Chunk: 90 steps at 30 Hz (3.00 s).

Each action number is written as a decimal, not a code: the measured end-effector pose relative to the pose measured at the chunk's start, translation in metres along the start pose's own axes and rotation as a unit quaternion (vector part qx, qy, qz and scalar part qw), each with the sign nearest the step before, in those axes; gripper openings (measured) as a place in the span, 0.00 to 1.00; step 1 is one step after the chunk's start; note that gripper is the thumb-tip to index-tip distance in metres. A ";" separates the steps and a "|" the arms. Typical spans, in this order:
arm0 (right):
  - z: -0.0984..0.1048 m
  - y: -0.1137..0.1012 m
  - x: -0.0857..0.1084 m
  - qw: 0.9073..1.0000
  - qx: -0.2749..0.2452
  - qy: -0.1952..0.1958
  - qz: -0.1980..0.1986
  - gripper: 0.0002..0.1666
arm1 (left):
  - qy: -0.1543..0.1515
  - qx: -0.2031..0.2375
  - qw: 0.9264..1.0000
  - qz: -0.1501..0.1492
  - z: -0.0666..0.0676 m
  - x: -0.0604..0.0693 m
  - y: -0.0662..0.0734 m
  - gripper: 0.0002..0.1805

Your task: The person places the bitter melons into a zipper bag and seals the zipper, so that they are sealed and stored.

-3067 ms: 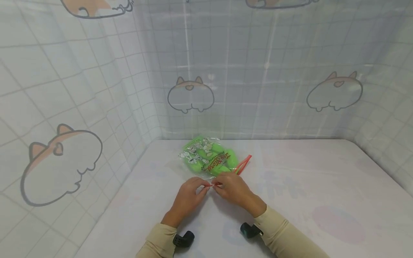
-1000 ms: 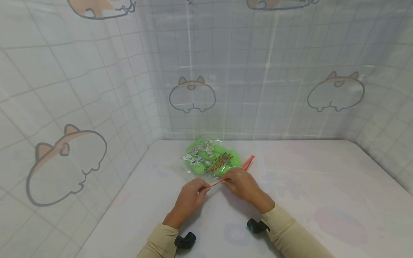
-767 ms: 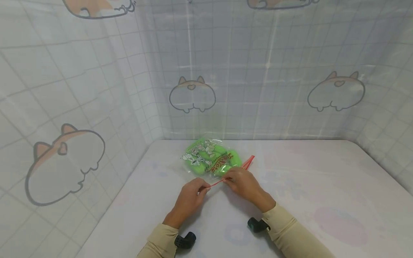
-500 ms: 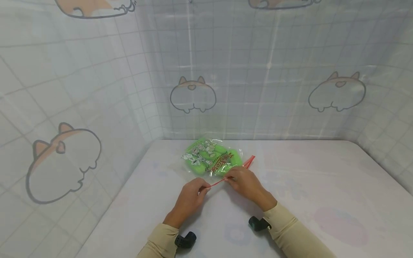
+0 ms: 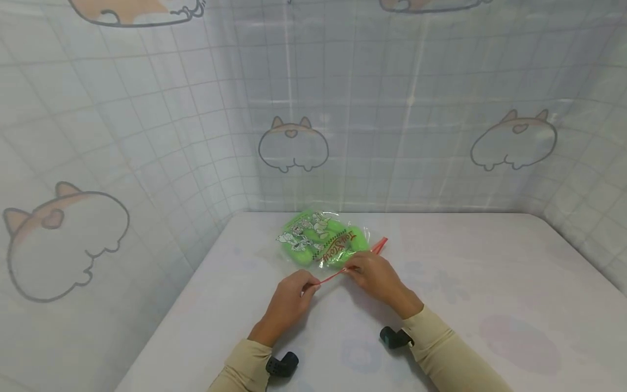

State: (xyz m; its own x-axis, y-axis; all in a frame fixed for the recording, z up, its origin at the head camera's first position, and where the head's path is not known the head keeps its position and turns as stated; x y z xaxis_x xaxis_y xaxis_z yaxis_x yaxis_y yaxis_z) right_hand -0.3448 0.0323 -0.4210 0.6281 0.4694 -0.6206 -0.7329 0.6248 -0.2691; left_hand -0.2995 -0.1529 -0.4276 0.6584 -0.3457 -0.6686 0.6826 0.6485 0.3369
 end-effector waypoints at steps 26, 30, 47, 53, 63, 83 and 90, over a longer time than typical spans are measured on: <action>0.007 0.009 -0.001 0.999 0.023 0.021 0.023 0.07 | 0.008 -0.011 1.000 0.004 0.000 0.001 -0.001 0.10; 0.008 0.011 0.000 0.999 0.023 0.032 0.025 0.08 | 0.008 -0.009 1.000 0.005 -0.001 0.002 -0.004 0.09; 0.001 0.015 0.004 1.000 0.014 0.014 -0.002 0.09 | 0.017 0.001 1.000 -0.020 -0.005 0.002 -0.008 0.08; 0.002 0.020 0.005 1.000 0.012 -0.001 -0.012 0.08 | 0.025 0.010 0.999 -0.028 -0.006 0.002 -0.008 0.08; 0.001 0.019 0.005 1.000 0.019 -0.009 -0.001 0.07 | 0.028 0.023 0.999 -0.029 -0.008 0.001 -0.008 0.08; 0.007 0.018 0.009 0.999 0.045 0.017 0.019 0.06 | 0.022 0.002 0.999 -0.037 -0.007 0.005 -0.006 0.06; 0.010 0.022 0.009 0.999 0.035 0.019 0.004 0.05 | 0.018 -0.001 0.999 -0.027 -0.008 0.006 -0.008 0.06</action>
State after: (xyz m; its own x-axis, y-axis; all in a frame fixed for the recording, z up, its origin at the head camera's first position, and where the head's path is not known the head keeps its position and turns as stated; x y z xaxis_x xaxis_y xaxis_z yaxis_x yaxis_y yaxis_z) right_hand -0.3527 0.0567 -0.4248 0.6117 0.4508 -0.6501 -0.7165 0.6641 -0.2136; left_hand -0.3035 -0.1549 -0.4396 0.6082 -0.3553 -0.7098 0.7165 0.6305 0.2983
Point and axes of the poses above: each hand's wrist, its own x-axis away from the middle knuckle, its own z-axis out of the back of the hand, y = z × x, the point moved 7 cm from there along -x, towards the middle knuckle
